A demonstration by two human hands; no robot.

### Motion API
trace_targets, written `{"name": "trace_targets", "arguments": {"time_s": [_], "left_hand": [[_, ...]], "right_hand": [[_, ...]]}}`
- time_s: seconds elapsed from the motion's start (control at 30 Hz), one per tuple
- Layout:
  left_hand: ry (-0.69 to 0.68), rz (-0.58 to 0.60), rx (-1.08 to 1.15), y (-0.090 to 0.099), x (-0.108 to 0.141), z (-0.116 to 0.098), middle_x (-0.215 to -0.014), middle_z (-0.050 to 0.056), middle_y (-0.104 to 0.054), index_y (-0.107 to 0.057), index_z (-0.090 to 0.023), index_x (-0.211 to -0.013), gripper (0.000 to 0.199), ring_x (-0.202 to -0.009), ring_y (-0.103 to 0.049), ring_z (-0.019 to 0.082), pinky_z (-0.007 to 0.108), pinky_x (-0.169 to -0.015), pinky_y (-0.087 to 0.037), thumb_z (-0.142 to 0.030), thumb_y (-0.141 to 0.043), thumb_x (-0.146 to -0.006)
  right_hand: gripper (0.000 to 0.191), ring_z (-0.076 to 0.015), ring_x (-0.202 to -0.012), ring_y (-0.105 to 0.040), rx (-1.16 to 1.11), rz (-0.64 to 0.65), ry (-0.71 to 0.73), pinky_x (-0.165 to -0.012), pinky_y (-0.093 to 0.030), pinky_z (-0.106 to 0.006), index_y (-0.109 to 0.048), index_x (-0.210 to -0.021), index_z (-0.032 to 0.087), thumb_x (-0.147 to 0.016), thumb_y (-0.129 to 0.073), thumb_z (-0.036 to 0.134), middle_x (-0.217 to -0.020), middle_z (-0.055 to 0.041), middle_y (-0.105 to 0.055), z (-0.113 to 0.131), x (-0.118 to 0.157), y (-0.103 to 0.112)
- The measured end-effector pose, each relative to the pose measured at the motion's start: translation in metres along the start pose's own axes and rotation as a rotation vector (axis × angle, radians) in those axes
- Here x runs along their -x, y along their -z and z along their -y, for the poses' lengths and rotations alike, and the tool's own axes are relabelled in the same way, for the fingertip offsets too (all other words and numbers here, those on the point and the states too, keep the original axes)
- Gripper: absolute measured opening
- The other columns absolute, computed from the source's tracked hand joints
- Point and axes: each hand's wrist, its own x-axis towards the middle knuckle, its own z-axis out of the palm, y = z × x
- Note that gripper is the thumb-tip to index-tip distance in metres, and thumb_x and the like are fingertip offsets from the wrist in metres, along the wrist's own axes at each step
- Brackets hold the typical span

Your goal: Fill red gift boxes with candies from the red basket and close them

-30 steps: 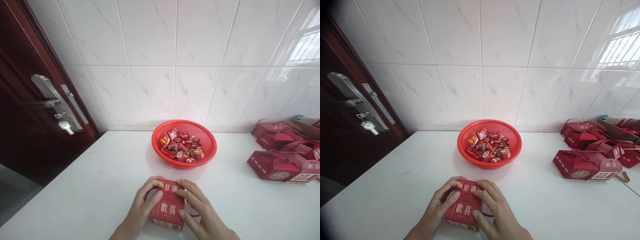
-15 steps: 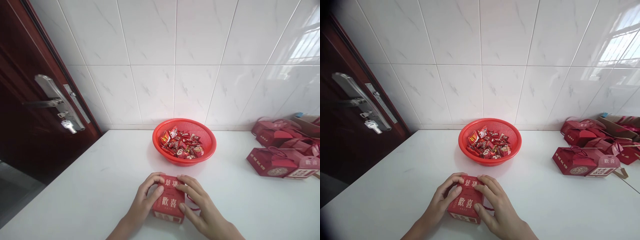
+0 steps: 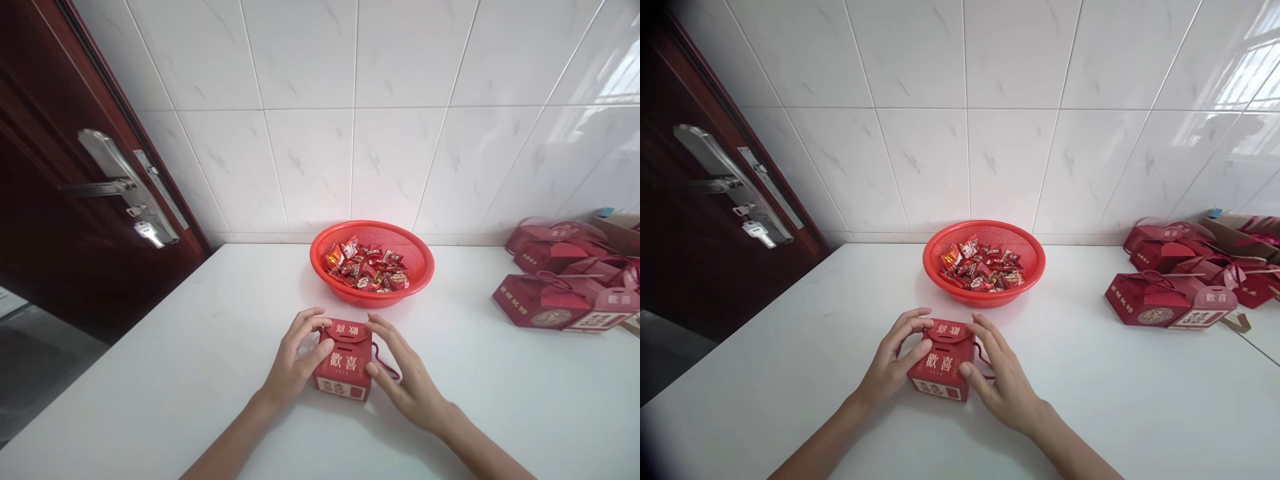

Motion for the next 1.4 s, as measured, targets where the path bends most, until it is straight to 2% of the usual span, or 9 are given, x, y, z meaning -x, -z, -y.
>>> {"name": "trace_targets", "arguments": {"time_s": [0.2,0.33,0.47,0.57,0.67,0.83,1.13,1.3,1.4], "left_hand": [[0.010,-0.043,0.009,-0.002,0.001,-0.002,-0.121,0.008,-0.062,-0.075,-0.024,-0.103,0.026,-0.093,-0.063,0.020,0.032,-0.089,-0.053,-0.045,-0.068,-0.088],[0.040,-0.045,0.049,-0.004,-0.001,0.000,-0.116,0.006,-0.062,-0.073,-0.024,-0.102,0.025,-0.084,-0.060,0.017,0.029,-0.079,-0.051,-0.045,-0.069,-0.089],[0.091,-0.038,0.116,-0.007,-0.001,0.002,-0.114,0.005,-0.062,-0.072,-0.024,-0.100,0.025,-0.079,-0.057,0.015,0.028,-0.074,-0.049,-0.046,-0.070,-0.088],[0.122,-0.027,0.133,-0.007,0.001,0.000,-0.110,0.004,-0.061,-0.071,-0.024,-0.099,0.024,-0.075,-0.053,0.014,0.028,-0.070,-0.048,-0.046,-0.070,-0.088],[0.134,-0.027,0.110,-0.006,0.002,-0.002,-0.109,0.003,-0.061,-0.071,-0.024,-0.099,0.024,-0.074,-0.052,0.013,0.027,-0.071,-0.047,-0.045,-0.070,-0.088],[0.141,-0.026,0.066,-0.005,0.003,-0.004,-0.104,0.003,-0.060,-0.072,-0.025,-0.101,0.027,-0.078,-0.055,0.015,0.028,-0.075,-0.048,-0.048,-0.069,-0.088],[0.140,-0.033,0.060,-0.007,0.004,-0.007,-0.092,0.000,-0.059,-0.072,-0.025,-0.100,0.026,-0.074,-0.053,0.015,0.027,-0.072,-0.047,-0.047,-0.070,-0.086],[0.181,0.017,0.058,-0.007,0.005,-0.010,-0.076,-0.003,-0.053,-0.068,-0.025,-0.104,0.029,-0.070,-0.049,0.015,0.025,-0.067,-0.043,-0.049,-0.068,-0.088],[0.182,0.025,0.053,-0.007,0.004,-0.011,-0.071,-0.004,-0.049,-0.068,-0.024,-0.104,0.032,-0.067,-0.047,0.014,0.025,-0.065,-0.041,-0.051,-0.067,-0.087]], "right_hand": [[0.045,-0.0249,-0.111,-0.071,-0.156,-0.045,-0.289,-0.082,-0.062,-0.037,-0.050,-0.138,0.021,-0.105,-0.043,0.050,-0.127,-0.0159,-0.068,0.001,-0.005,0.003],[0.053,-0.0258,-0.092,-0.071,-0.341,0.009,-0.488,-0.069,-0.058,-0.035,-0.052,-0.132,0.020,-0.099,-0.048,0.061,-0.093,-0.0091,-0.074,0.002,-0.009,0.004],[0.057,-0.0237,-0.089,-0.071,-0.556,0.059,-0.594,-0.073,-0.055,-0.036,-0.056,-0.124,0.020,-0.091,-0.059,0.066,-0.115,-0.0120,-0.071,0.002,-0.012,0.004],[0.055,-0.0167,-0.077,-0.067,-0.632,0.034,-0.624,-0.067,-0.052,-0.033,-0.060,-0.117,0.021,-0.085,-0.067,0.065,-0.131,-0.0120,-0.063,0.001,-0.015,0.007],[0.055,-0.0111,-0.061,-0.054,-0.622,0.067,-0.649,-0.055,-0.042,-0.027,-0.063,-0.109,0.019,-0.079,-0.074,0.065,-0.096,-0.0044,-0.067,-0.001,-0.019,0.015],[0.050,-0.0087,-0.051,-0.038,-0.629,0.247,-0.661,-0.049,-0.024,-0.025,-0.062,-0.077,0.017,-0.079,-0.074,0.066,-0.054,0.0051,-0.048,-0.006,-0.022,0.029],[0.038,-0.0076,-0.053,-0.041,-1.047,0.205,-0.686,-0.054,-0.027,-0.025,-0.067,-0.081,0.017,-0.077,-0.085,0.051,-0.060,0.0037,-0.054,-0.005,-0.016,0.030],[0.038,-0.0074,-0.054,-0.041,-1.007,0.208,-0.678,-0.054,-0.027,-0.024,-0.067,-0.083,0.017,-0.076,-0.085,0.050,-0.058,0.0054,-0.052,0.003,-0.024,0.027],[0.038,-0.0089,-0.057,-0.045,-0.896,0.326,-0.684,-0.055,-0.030,-0.024,-0.064,-0.078,0.016,-0.080,-0.081,0.050,-0.060,0.0034,-0.054,0.011,-0.041,0.036]]}}
